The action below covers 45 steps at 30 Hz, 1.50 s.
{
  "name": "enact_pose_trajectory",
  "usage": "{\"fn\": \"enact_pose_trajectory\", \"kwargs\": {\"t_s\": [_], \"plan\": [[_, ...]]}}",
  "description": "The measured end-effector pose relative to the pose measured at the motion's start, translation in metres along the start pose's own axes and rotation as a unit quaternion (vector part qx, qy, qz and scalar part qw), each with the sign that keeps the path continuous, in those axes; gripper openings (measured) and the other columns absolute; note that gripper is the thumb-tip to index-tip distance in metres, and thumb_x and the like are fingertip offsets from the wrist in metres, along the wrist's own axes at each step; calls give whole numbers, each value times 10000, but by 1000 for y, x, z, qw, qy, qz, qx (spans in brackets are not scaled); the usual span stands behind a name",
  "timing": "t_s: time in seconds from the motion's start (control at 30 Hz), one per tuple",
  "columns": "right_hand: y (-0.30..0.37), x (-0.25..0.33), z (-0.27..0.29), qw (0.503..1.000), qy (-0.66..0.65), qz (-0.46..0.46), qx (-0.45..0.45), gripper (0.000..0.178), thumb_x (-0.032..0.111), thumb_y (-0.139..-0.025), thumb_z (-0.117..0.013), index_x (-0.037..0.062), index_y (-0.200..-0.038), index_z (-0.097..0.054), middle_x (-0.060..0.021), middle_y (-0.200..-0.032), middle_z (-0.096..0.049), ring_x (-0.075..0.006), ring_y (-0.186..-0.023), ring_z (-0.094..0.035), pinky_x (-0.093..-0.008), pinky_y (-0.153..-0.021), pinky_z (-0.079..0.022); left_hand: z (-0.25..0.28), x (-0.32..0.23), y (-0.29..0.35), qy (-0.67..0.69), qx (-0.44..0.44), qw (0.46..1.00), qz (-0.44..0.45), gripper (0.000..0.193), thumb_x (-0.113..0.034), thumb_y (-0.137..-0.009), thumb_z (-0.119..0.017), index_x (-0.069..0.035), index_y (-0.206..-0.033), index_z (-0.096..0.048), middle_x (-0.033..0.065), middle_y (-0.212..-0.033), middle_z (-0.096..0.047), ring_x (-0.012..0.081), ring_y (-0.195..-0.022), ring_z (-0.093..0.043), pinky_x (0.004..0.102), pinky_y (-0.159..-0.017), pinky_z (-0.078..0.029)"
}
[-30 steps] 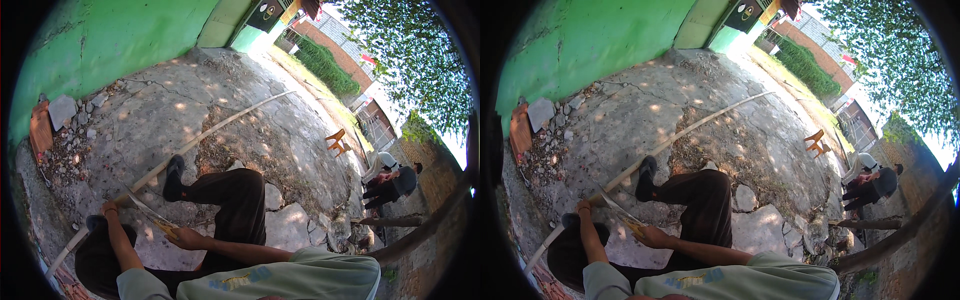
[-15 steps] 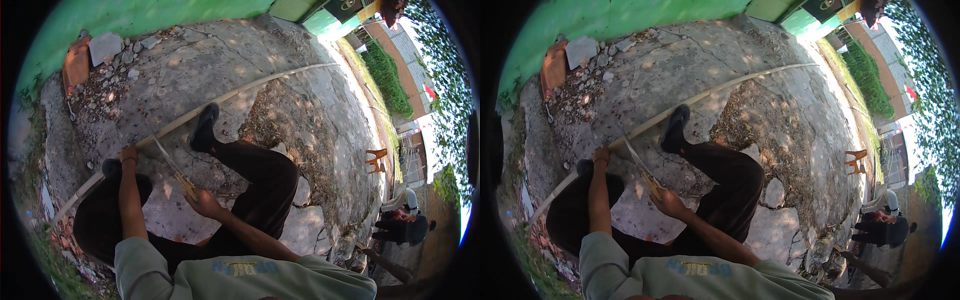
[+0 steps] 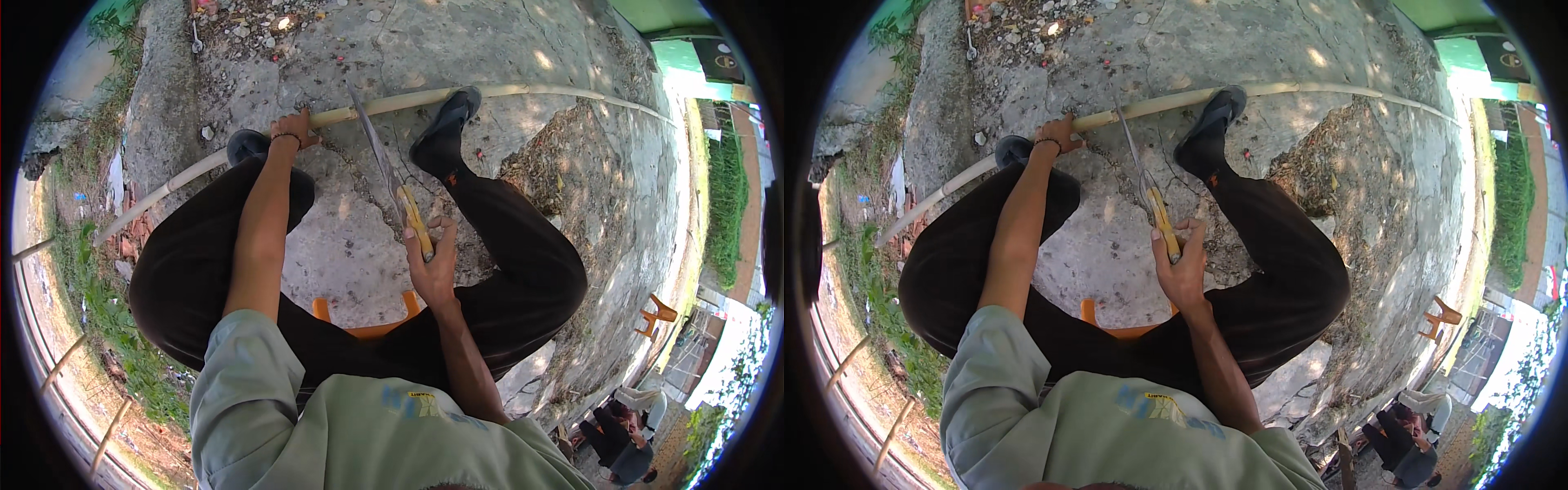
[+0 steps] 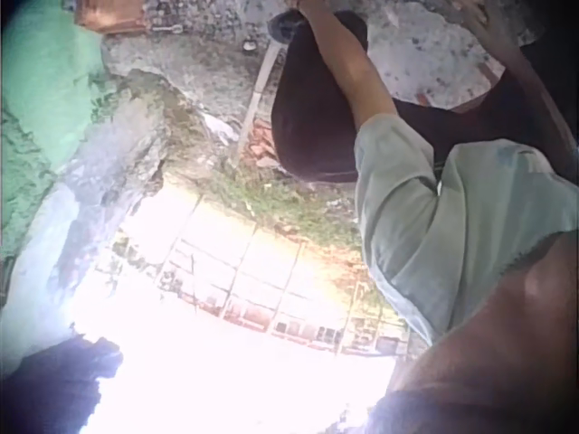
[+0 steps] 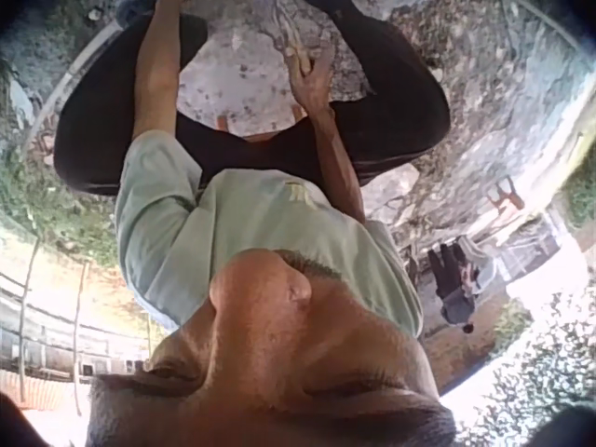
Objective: The recorder uses a hand saw to cut through a bamboo pole while seated on a stool.
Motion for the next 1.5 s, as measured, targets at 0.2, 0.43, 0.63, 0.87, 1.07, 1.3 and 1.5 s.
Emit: {"fn": "enact_pose_trajectory", "kwargs": {"t_s": [0.2,0.43,0.63,0.87,1.07,1.3,1.5], "plan": [[-8,14,-6,971,84,220,33,469,140,-987,-577,-6,-1412,-441,-212,-939,-694,-179,-659,-653,-333,-625,-519,-13,-2,-24,45,7,999,6,539,-533,-795,-736,-125,-1144,-696,124,-1101,-715,314,-1040,-684,496,-917,-510],[-19,35,0,991,46,-12,126,511,154,-998,-556,17,-1467,-409,-262,-1105,-673,-171,-731,-681,-315,-676,-540,-36,-22,-25,-11,-230,973,3,552,-420,-764,-767,-121,-1216,-663,118,-1255,-617,294,-1163,-596,496,-962,-465],[-21,28,-6,991,74,45,101,498,168,-1005,-538,-4,-1457,-417,-248,-1128,-666,-207,-863,-689,-332,-753,-538,-44,-62,-16,-39,-303,952,-28,430,-333,-816,-742,-100,-1168,-661,137,-1249,-611,303,-1164,-594,499,-929,-483],[-28,42,-13,989,70,14,126,482,180,-1009,-534,-34,-1430,-438,-285,-1249,-610,-291,-1108,-647,-362,-928,-494,-13,-51,-27,52,-78,994,-60,442,-449,-805,-735,-114,-1091,-687,143,-1036,-713,329,-950,-703,443,-794,-556],[-54,58,-28,987,70,47,139,500,144,-991,-553,-17,-1443,-413,-327,-1195,-621,-373,-1058,-680,-383,-838,-550,-22,-54,-34,47,-147,987,-49,336,-396,-835,-710,-124,-1032,-700,138,-1030,-709,321,-941,-705,436,-785,-560],[-18,62,-11,983,84,30,160,498,149,-995,-540,-31,-1440,-408,-320,-1162,-635,-372,-1004,-700,-371,-819,-550,-65,-19,-64,46,-256,965,-22,212,-297,-844,-676,-115,-943,-719,148,-929,-715,331,-878,-710,435,-731,-558],[-62,57,-37,987,87,51,124,492,160,-1003,-521,-32,-1442,-409,-293,-1148,-652,-345,-981,-706,-382,-826,-545,-36,-63,-36,74,-224,970,-62,181,-265,-840,-672,-117,-929,-726,159,-915,-711,332,-874,-709,442,-742,-557]]}}
Point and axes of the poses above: each hand's wrist, its own y-axis away from the middle knuckle, its own z-axis out of the back of the hand, x = y × z, the point moved 2 cm from there along -y, towards the middle knuckle
